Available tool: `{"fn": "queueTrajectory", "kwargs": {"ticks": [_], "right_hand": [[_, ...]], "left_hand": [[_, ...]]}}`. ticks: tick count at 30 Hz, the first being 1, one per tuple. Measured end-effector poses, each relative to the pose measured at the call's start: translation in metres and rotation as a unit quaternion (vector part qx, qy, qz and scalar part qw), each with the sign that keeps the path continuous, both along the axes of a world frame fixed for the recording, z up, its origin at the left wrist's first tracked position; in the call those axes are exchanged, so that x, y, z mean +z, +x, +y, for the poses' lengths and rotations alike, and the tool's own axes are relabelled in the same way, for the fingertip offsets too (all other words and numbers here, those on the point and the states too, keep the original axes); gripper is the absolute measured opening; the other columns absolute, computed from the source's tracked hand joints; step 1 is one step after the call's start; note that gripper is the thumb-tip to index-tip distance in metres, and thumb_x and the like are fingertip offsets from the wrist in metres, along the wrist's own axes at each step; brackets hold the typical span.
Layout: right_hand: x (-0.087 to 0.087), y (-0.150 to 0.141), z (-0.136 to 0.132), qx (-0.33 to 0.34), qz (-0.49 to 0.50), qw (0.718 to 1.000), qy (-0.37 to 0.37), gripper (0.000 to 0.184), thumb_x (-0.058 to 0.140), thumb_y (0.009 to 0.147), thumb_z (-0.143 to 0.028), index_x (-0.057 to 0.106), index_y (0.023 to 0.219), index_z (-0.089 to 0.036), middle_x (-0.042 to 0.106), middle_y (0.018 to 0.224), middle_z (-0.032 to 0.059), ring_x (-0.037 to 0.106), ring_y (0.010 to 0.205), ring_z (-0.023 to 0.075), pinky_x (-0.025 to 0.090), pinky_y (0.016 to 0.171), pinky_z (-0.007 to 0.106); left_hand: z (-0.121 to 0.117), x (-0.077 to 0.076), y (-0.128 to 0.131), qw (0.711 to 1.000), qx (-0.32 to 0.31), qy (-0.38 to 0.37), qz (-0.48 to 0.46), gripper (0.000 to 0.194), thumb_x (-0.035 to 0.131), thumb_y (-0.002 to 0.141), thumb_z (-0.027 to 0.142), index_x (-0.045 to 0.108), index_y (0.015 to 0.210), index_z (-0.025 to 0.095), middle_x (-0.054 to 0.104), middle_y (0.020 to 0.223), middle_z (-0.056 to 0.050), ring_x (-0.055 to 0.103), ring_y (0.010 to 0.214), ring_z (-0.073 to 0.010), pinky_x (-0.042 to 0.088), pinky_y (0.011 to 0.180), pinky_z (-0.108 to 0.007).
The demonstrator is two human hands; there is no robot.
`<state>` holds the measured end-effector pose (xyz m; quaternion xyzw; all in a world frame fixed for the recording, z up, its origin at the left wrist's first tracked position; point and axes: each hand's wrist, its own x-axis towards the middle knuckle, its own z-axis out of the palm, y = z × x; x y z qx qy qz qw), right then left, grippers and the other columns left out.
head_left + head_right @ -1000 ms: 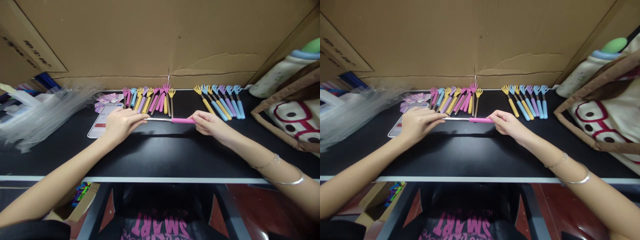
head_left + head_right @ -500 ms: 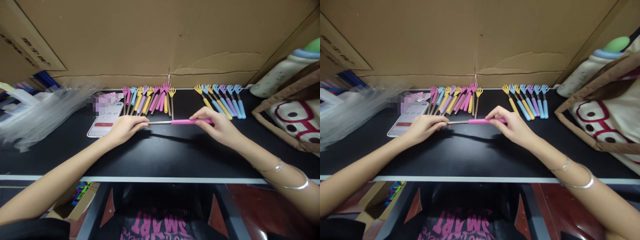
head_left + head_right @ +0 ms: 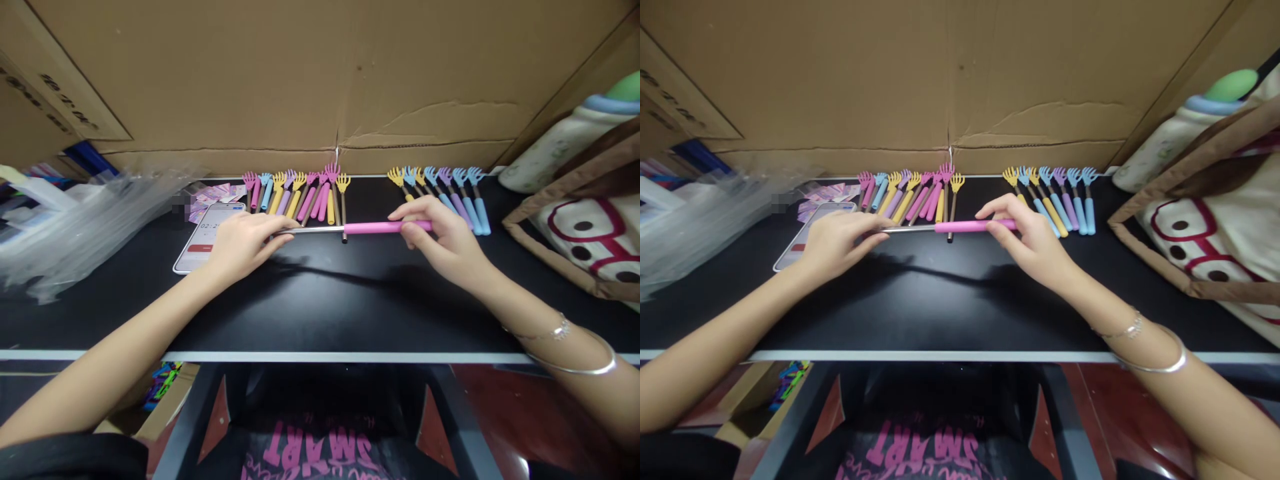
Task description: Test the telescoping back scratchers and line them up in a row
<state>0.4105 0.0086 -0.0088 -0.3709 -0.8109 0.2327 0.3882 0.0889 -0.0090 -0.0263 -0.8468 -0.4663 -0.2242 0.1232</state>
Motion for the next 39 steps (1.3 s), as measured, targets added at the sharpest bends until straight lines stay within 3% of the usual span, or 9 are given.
{"fn": "queueTrajectory", "kwargs": {"ticks": [9, 18, 24, 39], "right_hand": [[0.007, 0.01, 0.007, -0.018, 0.038, 0.999, -0.022, 0.024, 0.055, 0.092, -0.047, 0.05, 0.102, -0.026, 0.051, 0.072, 0.0008, 0.049, 0.063, 0.0171, 0.039, 0.061, 0.032], [0.012, 0.025, 0.022, -0.021, -0.164, 0.986, -0.013, 0.028, 0.048, 0.093, -0.045, 0.058, 0.082, -0.021, 0.053, 0.063, 0.0, 0.046, 0.057, 0.0136, 0.031, 0.055, 0.028], [0.01, 0.024, 0.021, 0.013, -0.216, 0.976, -0.029, 0.032, 0.045, 0.092, -0.046, 0.059, 0.082, -0.02, 0.053, 0.06, -0.0014, 0.046, 0.055, 0.0127, 0.032, 0.054, 0.026], [-0.006, 0.03, 0.035, 0.138, -0.163, 0.954, -0.212, 0.047, 0.042, 0.094, -0.061, 0.052, 0.078, -0.018, 0.05, 0.052, -0.0036, 0.045, 0.049, 0.0099, 0.035, 0.055, 0.026]], "left_hand": [[0.002, 0.006, -0.009, 0.995, 0.03, 0.096, 0.022, 0.036, 0.044, 0.098, 0.046, 0.072, 0.094, 0.024, 0.073, 0.079, -0.003, 0.066, 0.072, -0.0183, 0.039, 0.061, -0.028], [0.002, 0.006, -0.012, 0.993, 0.024, 0.104, 0.042, 0.034, 0.045, 0.098, 0.043, 0.073, 0.097, 0.024, 0.073, 0.082, -0.002, 0.066, 0.077, -0.0177, 0.036, 0.057, -0.028], [0.007, 0.003, -0.018, 0.991, 0.014, 0.12, 0.048, 0.032, 0.048, 0.098, 0.041, 0.075, 0.098, 0.023, 0.071, 0.077, -0.002, 0.063, 0.072, -0.0177, 0.036, 0.057, -0.029], [0.01, -0.005, -0.019, 0.987, -0.017, 0.155, 0.034, 0.028, 0.052, 0.096, 0.038, 0.077, 0.094, 0.025, 0.071, 0.071, -0.001, 0.059, 0.065, -0.0154, 0.037, 0.055, -0.027]]}}
